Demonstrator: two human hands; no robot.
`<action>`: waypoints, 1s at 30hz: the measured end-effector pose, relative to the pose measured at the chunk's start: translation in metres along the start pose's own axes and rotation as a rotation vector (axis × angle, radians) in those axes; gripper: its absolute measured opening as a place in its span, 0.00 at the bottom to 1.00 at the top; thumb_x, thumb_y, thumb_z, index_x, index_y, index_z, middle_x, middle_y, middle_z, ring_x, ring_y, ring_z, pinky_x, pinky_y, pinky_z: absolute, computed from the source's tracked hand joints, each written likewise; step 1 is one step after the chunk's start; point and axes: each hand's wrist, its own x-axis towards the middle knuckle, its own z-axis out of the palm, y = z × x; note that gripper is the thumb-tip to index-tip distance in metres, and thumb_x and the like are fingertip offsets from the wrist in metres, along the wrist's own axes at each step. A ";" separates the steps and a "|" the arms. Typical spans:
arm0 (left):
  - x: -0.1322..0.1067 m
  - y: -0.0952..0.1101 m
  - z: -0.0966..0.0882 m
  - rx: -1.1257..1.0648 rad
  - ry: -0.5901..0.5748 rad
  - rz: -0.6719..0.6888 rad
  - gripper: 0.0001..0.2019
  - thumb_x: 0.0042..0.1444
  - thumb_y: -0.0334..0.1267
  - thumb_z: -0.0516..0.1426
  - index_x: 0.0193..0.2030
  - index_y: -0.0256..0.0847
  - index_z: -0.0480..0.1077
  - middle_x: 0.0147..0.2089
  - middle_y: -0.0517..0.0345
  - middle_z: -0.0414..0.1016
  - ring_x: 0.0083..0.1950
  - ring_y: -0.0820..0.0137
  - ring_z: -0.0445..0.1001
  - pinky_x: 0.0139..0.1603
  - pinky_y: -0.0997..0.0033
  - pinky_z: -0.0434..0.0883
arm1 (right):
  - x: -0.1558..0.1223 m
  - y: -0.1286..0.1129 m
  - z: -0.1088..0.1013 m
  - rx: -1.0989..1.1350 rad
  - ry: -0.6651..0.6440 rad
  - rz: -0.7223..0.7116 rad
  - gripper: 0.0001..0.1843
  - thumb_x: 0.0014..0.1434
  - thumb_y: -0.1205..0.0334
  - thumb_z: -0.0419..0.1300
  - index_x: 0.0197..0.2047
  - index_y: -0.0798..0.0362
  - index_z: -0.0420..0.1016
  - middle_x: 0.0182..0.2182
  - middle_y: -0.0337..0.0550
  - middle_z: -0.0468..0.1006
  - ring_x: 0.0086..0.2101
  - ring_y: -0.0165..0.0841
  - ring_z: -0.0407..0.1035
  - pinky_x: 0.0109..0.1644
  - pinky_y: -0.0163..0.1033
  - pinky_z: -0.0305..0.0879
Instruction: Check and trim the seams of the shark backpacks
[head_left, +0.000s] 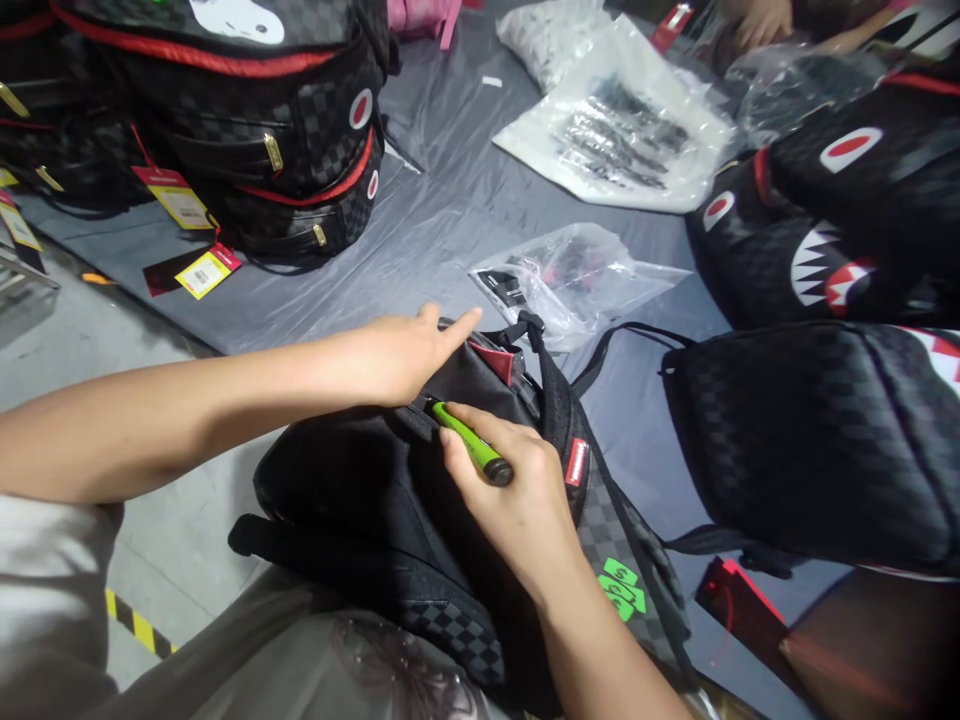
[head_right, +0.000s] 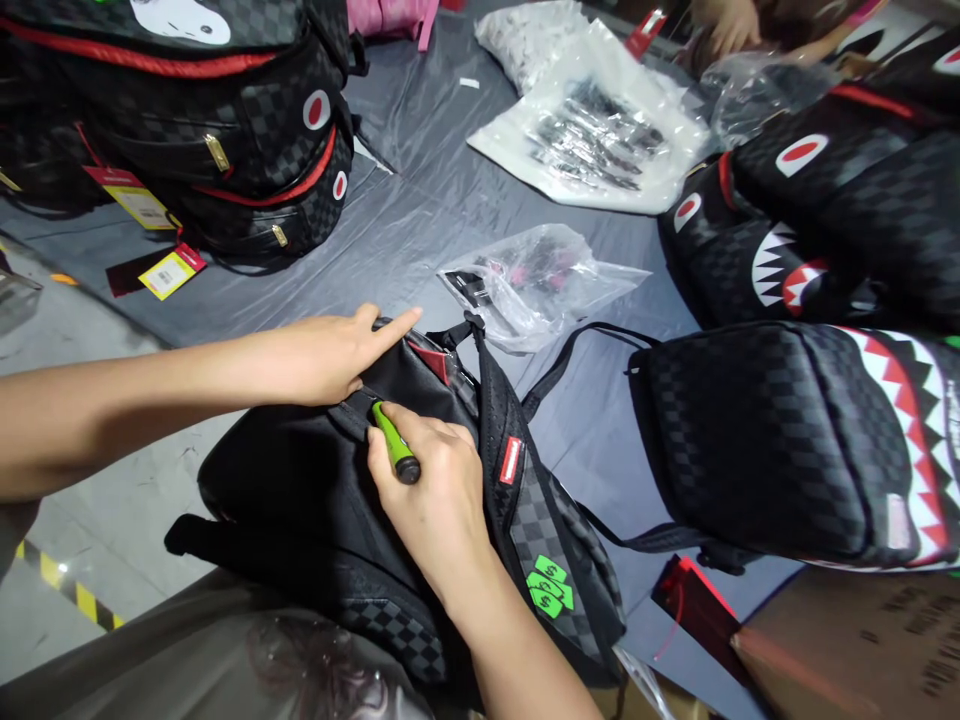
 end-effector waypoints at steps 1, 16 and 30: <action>0.000 0.000 0.000 -0.004 0.002 0.001 0.48 0.56 0.33 0.54 0.77 0.45 0.27 0.65 0.36 0.59 0.46 0.57 0.77 0.43 0.64 0.72 | 0.000 0.000 -0.001 -0.002 -0.007 0.000 0.12 0.63 0.62 0.60 0.49 0.52 0.80 0.44 0.44 0.85 0.41 0.39 0.80 0.49 0.45 0.71; 0.002 0.000 -0.001 -0.037 -0.037 -0.026 0.49 0.57 0.34 0.54 0.76 0.50 0.24 0.68 0.36 0.55 0.50 0.54 0.76 0.48 0.59 0.71 | 0.004 0.001 -0.008 -0.009 -0.095 -0.008 0.13 0.62 0.64 0.61 0.50 0.51 0.80 0.44 0.43 0.84 0.42 0.39 0.79 0.49 0.45 0.72; 0.004 -0.003 0.001 -0.045 -0.018 -0.013 0.49 0.56 0.35 0.55 0.76 0.50 0.25 0.67 0.37 0.57 0.48 0.56 0.77 0.45 0.63 0.71 | 0.014 0.008 -0.021 0.133 -0.233 -0.039 0.19 0.60 0.71 0.58 0.51 0.47 0.81 0.49 0.43 0.83 0.50 0.38 0.77 0.58 0.46 0.72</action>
